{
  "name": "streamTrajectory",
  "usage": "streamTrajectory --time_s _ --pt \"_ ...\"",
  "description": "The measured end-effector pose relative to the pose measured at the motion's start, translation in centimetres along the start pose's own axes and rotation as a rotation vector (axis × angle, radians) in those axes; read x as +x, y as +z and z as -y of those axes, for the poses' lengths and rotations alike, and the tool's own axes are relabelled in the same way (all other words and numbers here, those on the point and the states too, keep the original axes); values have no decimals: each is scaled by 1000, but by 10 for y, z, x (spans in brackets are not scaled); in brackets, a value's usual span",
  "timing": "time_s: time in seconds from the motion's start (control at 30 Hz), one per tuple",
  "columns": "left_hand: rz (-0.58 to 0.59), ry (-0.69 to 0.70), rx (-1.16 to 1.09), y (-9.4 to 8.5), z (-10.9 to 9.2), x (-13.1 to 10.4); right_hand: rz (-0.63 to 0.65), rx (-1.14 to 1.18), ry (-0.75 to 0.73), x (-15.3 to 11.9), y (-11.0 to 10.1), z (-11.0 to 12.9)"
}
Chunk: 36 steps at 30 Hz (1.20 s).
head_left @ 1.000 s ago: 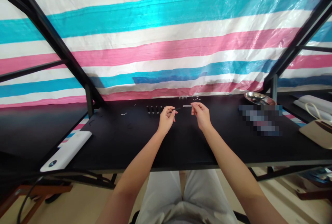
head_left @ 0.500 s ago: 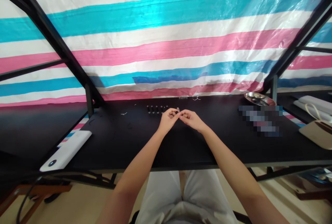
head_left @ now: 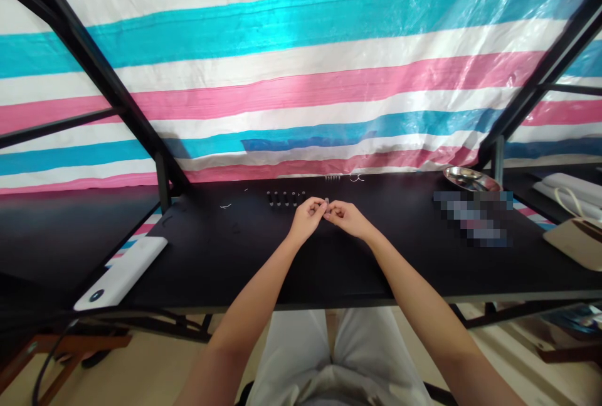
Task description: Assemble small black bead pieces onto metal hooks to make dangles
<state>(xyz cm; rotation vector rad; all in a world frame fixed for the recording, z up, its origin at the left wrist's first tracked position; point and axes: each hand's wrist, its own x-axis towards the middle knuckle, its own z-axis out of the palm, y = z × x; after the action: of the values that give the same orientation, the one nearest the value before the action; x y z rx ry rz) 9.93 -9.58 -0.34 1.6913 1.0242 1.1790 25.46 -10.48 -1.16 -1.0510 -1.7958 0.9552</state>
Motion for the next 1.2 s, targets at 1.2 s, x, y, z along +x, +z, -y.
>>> streamTrajectory --time_s 1.2 --pt "140 149 652 1 8 -7 -486 -545 260 55 -79 -104"
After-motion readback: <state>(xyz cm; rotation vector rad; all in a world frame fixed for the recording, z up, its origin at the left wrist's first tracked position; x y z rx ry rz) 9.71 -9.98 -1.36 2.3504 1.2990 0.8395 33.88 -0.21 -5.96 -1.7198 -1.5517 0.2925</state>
